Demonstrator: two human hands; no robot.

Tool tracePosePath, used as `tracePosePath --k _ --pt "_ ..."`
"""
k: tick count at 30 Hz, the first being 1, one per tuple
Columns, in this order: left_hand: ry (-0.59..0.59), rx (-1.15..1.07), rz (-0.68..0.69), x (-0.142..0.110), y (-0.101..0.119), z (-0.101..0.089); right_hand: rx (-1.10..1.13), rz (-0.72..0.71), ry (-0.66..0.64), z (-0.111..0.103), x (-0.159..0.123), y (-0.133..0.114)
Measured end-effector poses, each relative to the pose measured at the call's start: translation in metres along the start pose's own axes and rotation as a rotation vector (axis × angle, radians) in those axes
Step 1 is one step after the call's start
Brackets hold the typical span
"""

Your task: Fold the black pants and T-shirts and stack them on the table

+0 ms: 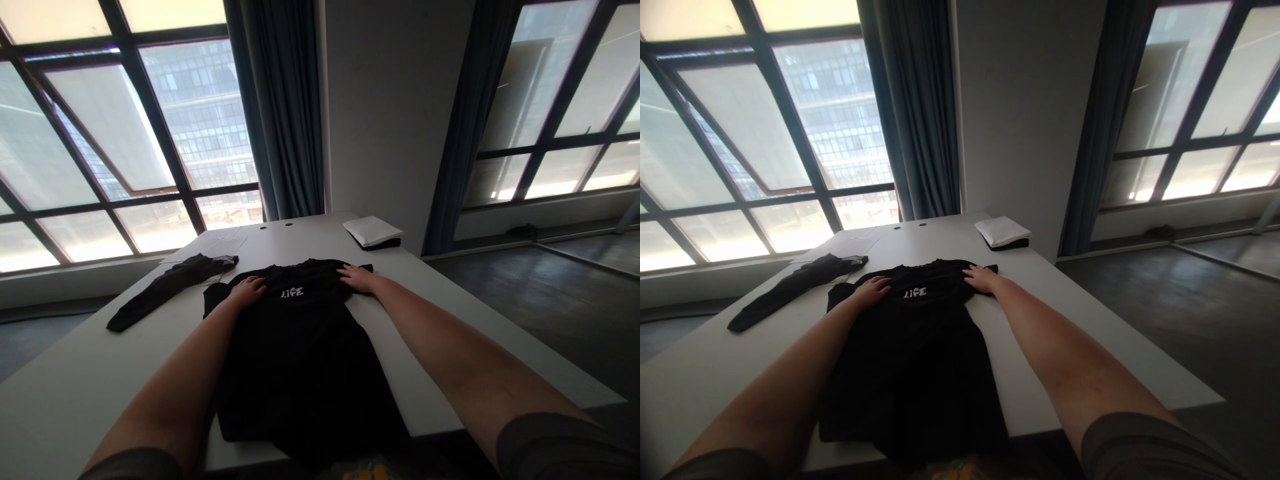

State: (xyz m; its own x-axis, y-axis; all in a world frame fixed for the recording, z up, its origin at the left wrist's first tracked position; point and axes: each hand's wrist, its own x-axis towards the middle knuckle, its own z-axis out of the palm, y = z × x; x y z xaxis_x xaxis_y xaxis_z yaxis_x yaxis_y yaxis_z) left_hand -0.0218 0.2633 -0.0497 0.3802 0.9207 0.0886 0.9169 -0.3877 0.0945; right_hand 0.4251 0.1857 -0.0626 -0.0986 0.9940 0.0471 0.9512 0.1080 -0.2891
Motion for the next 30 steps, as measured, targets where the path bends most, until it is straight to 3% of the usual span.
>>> tracePosePath --k 4,11,23,30 --pt "0.004 -0.005 -0.005 -0.001 0.0 0.0 -0.08 0.09 -0.046 -0.004 -0.003 0.009" --pt "-0.005 -0.006 -0.017 -0.001 0.002 -0.002 -0.102 0.089 -0.048 -0.009 -0.012 0.005" --pt "-0.001 0.004 -0.021 0.0 0.001 0.0 -0.135 0.079 0.246 -0.022 -0.027 -0.005" --pt "-0.002 0.016 -0.028 -0.002 0.003 -0.001 -0.143 -0.096 0.155 -0.018 -0.024 -0.01"
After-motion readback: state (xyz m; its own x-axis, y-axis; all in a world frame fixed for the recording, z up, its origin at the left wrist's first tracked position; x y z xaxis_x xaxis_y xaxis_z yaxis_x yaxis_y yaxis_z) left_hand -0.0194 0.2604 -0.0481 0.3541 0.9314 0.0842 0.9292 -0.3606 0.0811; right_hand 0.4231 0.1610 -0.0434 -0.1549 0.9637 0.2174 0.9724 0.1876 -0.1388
